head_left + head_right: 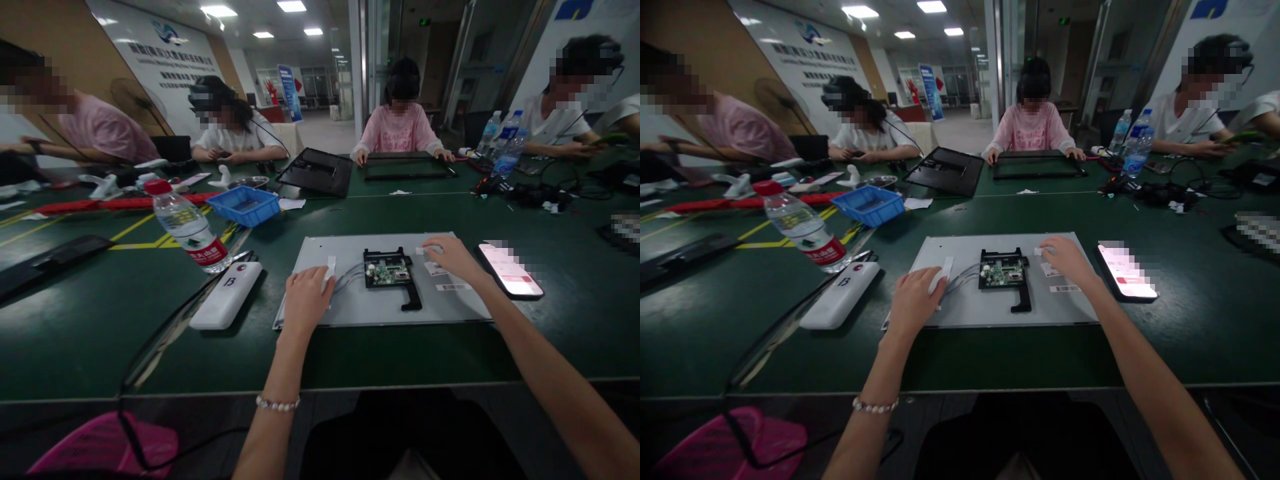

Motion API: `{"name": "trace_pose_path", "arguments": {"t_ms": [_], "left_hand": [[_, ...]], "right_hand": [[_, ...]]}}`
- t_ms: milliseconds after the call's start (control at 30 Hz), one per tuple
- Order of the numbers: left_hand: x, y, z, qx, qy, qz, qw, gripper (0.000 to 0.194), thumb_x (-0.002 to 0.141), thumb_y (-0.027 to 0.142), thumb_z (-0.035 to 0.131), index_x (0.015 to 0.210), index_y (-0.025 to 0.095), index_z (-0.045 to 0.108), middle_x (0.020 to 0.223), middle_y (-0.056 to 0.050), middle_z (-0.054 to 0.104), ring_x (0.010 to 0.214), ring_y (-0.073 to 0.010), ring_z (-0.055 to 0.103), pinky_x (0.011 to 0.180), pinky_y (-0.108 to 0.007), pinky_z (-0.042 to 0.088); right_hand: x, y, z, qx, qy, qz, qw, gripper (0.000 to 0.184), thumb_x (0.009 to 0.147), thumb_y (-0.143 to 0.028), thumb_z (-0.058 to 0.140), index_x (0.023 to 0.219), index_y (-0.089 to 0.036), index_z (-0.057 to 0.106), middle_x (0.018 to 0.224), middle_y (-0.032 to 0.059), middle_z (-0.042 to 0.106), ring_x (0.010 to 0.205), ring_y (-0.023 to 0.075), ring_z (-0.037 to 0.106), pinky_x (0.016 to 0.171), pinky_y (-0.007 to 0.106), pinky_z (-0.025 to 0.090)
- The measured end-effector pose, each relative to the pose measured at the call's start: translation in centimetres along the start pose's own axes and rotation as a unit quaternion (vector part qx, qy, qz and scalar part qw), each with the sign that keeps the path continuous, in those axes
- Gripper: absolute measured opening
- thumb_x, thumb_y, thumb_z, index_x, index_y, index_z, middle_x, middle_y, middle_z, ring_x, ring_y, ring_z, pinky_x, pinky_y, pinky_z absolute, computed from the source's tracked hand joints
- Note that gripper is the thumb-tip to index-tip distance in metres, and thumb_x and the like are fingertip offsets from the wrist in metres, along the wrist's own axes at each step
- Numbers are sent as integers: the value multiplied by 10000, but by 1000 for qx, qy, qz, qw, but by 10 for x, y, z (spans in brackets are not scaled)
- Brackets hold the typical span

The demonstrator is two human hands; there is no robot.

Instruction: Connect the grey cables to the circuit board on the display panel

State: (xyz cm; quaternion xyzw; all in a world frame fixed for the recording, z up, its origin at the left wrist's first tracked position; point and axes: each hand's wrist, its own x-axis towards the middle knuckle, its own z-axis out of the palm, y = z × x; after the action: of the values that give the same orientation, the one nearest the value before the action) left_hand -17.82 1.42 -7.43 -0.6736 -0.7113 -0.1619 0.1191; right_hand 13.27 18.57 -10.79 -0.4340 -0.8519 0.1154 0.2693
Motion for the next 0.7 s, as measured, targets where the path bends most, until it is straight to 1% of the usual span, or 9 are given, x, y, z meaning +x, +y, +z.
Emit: {"name": "trace_pose_path", "arguments": {"t_ms": [67, 133, 233, 300, 400, 467, 533, 600, 700], "left_hand": [[4, 5, -6, -5, 7, 2, 1000, 291, 926, 322, 385, 1140, 215, 551, 1150, -75, 623, 1055, -244, 556, 926, -398, 350], [15, 11, -12, -20, 14, 14, 1000, 302, 923, 309, 390, 1174, 215, 530, 1173, -72, 607, 1072, -245, 545, 932, -397, 355], [43, 24, -17, -67, 23, 49, 996, 309, 918, 302, 400, 1184, 201, 520, 1188, -71, 588, 1090, -241, 531, 929, -381, 379], [64, 32, -14, -108, 20, 80, 991, 311, 920, 300, 396, 1184, 189, 517, 1189, -73, 578, 1090, -228, 530, 941, -366, 387], [89, 43, 2, -147, -10, 109, 983, 353, 914, 304, 404, 1224, 151, 479, 1199, -101, 561, 1097, -226, 528, 943, -355, 401], [96, 47, 18, -154, -48, 131, 978, 407, 906, 318, 416, 1272, 141, 433, 1241, -120, 533, 1134, -238, 506, 957, -365, 394], [94, 46, 34, -158, -92, 151, 971, 472, 904, 362, 416, 1324, 151, 374, 1311, -133, 477, 1188, -250, 469, 981, -382, 376], [89, 42, 46, -164, -134, 164, 963, 551, 898, 436, 413, 1368, 167, 311, 1392, -143, 390, 1258, -266, 402, 1017, -406, 341], [82, 34, 53, -189, -175, 174, 950, 669, 879, 545, 395, 1412, 178, 224, 1472, -149, 257, 1345, -274, 271, 1077, -415, 265]], "right_hand": [[-2, 0, -2, 4, -7, 5, 1000, 250, 840, -237, 496, 1015, -212, 672, 1091, 72, 651, 1050, 235, 574, 941, 430, 425], [-3, 1, -2, -1, -15, 5, 1000, 249, 839, -233, 501, 1019, -209, 671, 1092, 79, 648, 1046, 237, 576, 937, 429, 427], [-2, 4, 1, -17, -24, 1, 1000, 241, 841, -235, 513, 1025, -208, 667, 1086, 86, 648, 1033, 238, 580, 929, 424, 433], [-1, 5, 4, -24, -31, -5, 999, 240, 848, -243, 515, 1035, -204, 661, 1082, 88, 650, 1024, 236, 583, 918, 415, 439], [-1, 5, 7, -27, -41, -19, 999, 251, 861, -276, 509, 1050, -195, 653, 1091, 93, 644, 1020, 231, 581, 898, 398, 448], [0, 4, 9, -29, -42, -25, 998, 261, 864, -300, 509, 1056, -196, 651, 1103, 96, 636, 1020, 229, 578, 890, 391, 450], [1, 4, 12, -33, -42, -29, 998, 265, 861, -311, 516, 1063, -203, 649, 1119, 95, 625, 1023, 230, 573, 889, 390, 450], [1, 4, 14, -37, -43, -30, 998, 263, 855, -314, 527, 1063, -209, 649, 1124, 91, 618, 1022, 232, 569, 887, 390, 450], [2, 5, 16, -45, -40, -30, 998, 257, 852, -307, 532, 1060, -210, 648, 1117, 88, 614, 1015, 232, 568, 882, 384, 451]]}}
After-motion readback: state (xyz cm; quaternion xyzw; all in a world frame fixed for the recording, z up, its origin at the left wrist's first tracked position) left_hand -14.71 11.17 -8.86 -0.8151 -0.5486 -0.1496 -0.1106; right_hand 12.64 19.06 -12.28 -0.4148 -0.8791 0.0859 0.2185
